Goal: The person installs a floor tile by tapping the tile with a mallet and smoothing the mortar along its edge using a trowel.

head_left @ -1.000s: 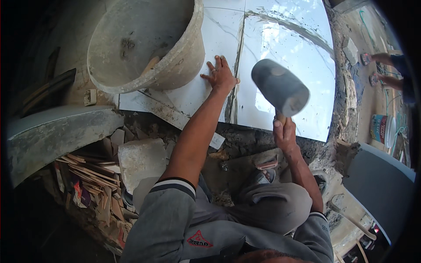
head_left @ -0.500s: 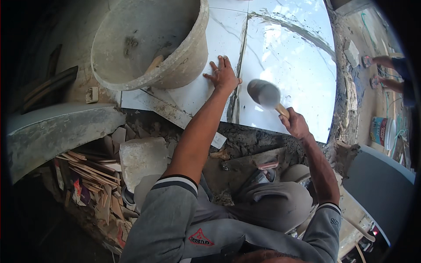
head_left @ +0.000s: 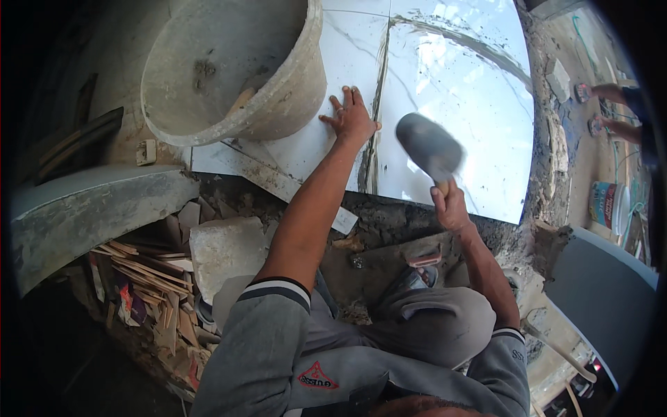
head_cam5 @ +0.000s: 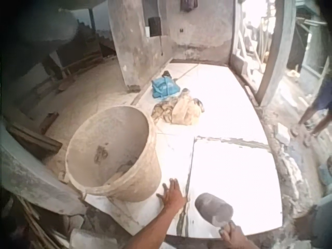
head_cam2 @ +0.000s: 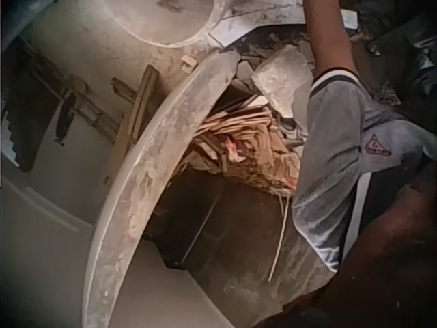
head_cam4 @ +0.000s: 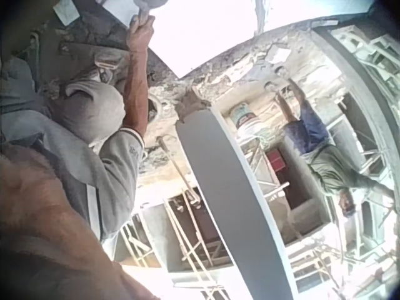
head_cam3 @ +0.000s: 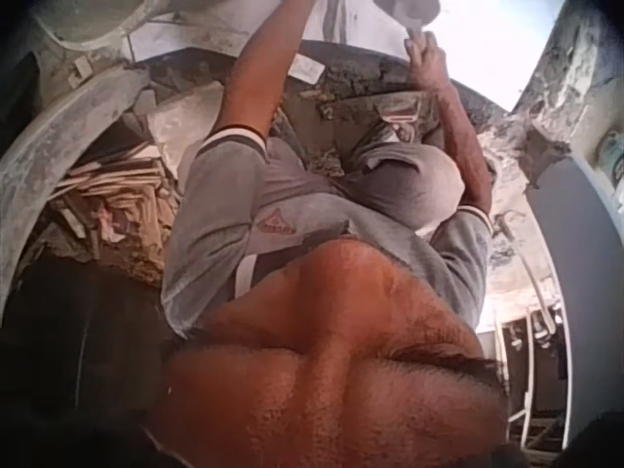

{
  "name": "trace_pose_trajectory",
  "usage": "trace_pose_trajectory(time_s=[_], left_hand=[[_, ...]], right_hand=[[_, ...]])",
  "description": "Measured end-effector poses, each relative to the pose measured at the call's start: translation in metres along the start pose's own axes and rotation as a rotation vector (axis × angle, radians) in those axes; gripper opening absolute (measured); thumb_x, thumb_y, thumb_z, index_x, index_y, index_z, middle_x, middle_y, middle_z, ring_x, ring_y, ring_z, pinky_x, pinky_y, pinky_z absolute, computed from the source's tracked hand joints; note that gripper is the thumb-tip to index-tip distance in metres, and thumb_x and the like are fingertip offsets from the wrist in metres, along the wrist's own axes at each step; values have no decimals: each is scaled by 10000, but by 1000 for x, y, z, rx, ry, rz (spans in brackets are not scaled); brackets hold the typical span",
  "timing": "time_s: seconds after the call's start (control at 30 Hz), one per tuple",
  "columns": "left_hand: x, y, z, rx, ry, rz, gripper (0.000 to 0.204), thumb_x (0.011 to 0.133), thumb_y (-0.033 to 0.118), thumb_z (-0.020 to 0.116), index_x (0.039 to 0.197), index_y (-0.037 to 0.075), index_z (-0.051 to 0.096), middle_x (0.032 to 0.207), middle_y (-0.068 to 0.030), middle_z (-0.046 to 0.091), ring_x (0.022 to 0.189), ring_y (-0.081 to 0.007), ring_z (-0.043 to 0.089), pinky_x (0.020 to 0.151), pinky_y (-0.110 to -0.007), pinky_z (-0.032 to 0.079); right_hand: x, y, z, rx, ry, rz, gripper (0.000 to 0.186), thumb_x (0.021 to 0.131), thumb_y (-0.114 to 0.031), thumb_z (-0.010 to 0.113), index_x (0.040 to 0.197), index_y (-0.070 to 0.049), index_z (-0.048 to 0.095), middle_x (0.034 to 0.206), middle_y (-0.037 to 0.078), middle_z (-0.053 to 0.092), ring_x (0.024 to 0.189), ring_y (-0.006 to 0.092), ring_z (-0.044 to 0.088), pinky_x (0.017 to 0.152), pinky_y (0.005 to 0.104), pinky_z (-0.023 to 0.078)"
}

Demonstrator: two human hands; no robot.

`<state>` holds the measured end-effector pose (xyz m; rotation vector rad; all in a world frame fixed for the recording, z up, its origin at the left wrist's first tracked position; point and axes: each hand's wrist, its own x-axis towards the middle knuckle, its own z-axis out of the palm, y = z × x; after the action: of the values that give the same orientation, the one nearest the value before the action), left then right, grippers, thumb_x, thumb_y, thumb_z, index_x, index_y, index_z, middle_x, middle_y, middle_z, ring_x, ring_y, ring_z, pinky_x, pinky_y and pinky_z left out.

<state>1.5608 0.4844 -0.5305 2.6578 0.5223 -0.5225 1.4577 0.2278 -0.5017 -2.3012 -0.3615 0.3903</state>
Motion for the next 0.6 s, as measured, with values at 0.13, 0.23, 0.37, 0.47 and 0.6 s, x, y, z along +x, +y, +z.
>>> trace_pose_trajectory(time_s=[0.13, 0.23, 0.37, 0.47, 0.6], left_hand=[[0, -15, 0, 14, -28, -35, 1048, 681, 407, 753, 1454, 90, 121, 1532, -65, 89, 1379, -395, 109, 1003, -709, 176], [0, -13, 0, 0, -2, -11, 1052, 681, 400, 754, 1456, 90, 114, 1534, -65, 86, 1381, -394, 102, 1003, -708, 174], [1, -12, 3, 13, -40, -23, 1063, 677, 400, 756, 1459, 97, 104, 1537, -51, 78, 1383, -390, 100, 1005, -707, 166], [4, -10, 1, 3, -37, -39, 1071, 671, 398, 761, 1462, 113, 97, 1539, -44, 65, 1387, -389, 89, 1007, -705, 166], [1, -6, 2, 15, -69, -37, 1065, 674, 398, 755, 1461, 111, 98, 1539, -46, 60, 1388, -383, 96, 1004, -706, 174]], right_hand=[[14, -32, -3, 90, -21, 184, 410, 925, -403, 466, 943, 6, 460, 660, 256, 567, 652, 423, 592, 579, 451, 436], [30, -35, 1, 304, 238, 5, 449, 925, -433, 454, 952, 14, 460, 666, 239, 569, 647, 407, 590, 584, 457, 431], [55, -15, 1, -93, -36, 356, 453, 932, -441, 441, 951, 11, 451, 632, 206, 544, 590, 379, 552, 584, 440, 428], [62, -25, -1, 258, 241, 113, 471, 932, -461, 427, 908, 9, 443, 673, 246, 572, 673, 400, 598, 622, 470, 446], [66, -2, -5, -69, 51, 257, 454, 936, -446, 432, 910, 8, 430, 618, 204, 534, 585, 364, 554, 569, 447, 433]])
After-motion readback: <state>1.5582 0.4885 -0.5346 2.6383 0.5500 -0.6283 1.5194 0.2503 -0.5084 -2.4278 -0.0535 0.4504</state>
